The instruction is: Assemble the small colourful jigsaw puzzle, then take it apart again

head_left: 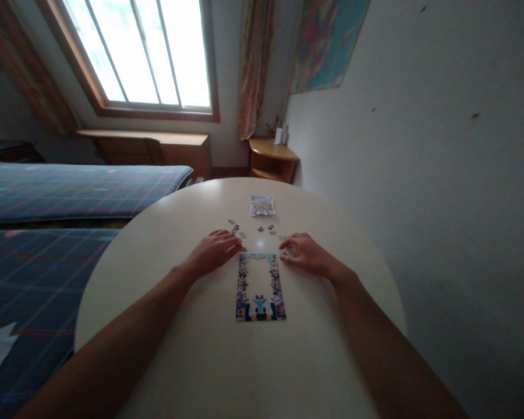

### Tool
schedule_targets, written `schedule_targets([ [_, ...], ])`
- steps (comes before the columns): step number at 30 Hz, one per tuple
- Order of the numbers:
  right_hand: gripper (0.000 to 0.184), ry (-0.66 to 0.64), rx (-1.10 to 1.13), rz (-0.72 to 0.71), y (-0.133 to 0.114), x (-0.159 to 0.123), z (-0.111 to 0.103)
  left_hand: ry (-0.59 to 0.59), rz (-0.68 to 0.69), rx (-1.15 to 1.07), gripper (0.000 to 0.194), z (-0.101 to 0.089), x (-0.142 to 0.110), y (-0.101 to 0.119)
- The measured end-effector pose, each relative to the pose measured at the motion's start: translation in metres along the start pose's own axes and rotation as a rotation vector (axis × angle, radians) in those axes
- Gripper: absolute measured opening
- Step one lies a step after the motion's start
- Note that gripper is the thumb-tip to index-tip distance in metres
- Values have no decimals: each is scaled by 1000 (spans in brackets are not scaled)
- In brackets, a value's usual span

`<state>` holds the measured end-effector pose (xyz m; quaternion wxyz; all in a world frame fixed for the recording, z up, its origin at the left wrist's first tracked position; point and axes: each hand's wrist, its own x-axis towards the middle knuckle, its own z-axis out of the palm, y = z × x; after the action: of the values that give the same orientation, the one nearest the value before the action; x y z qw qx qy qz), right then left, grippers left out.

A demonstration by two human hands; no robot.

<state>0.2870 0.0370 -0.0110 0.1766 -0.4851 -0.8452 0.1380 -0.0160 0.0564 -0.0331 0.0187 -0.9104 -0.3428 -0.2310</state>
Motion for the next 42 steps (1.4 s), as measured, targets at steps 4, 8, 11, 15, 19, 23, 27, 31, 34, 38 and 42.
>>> schedule_targets([
  [4, 18, 64, 66, -19, -10, 3, 2, 129, -14, 90, 20, -5, 3, 16],
  [8, 33, 35, 337, 29, -34, 7, 8, 257, 59, 166, 16, -12, 8, 38],
  [11, 40, -17, 574, 48, -50, 9, 13, 316, 132, 211, 14, -18, 10, 49],
  [15, 37, -27, 762, 90, -60, 9, 15, 331, 228, 234, 12, -24, 10, 53],
  [19, 30, -41, 884, 128, -59, 9, 15, 327, 294, 220, 8, -26, 10, 55],
  [23, 25, -67, 850, 118, -54, 7, 11, 231, 193, 122, 17, -27, 9, 58],
  [27, 25, -56, 632, 113, -43, 4, 3, -23, 68, -42, 55, -28, 1, 53],
  [31, 24, -12, 420, 185, -31, 3, -3, -225, 30, -210, 73, -25, -9, 40],
  [34, 25, -6, 359, 212, -30, 3, -2, -301, -15, -260, 80, -23, -13, 34],
  [38, 24, -30, 332, 178, -33, 4, 3, -355, -49, -269, 88, -20, -15, 32],
  [42, 24, -33, 340, 174, -35, 5, 5, -359, -41, -279, 88, -19, -15, 31],
])
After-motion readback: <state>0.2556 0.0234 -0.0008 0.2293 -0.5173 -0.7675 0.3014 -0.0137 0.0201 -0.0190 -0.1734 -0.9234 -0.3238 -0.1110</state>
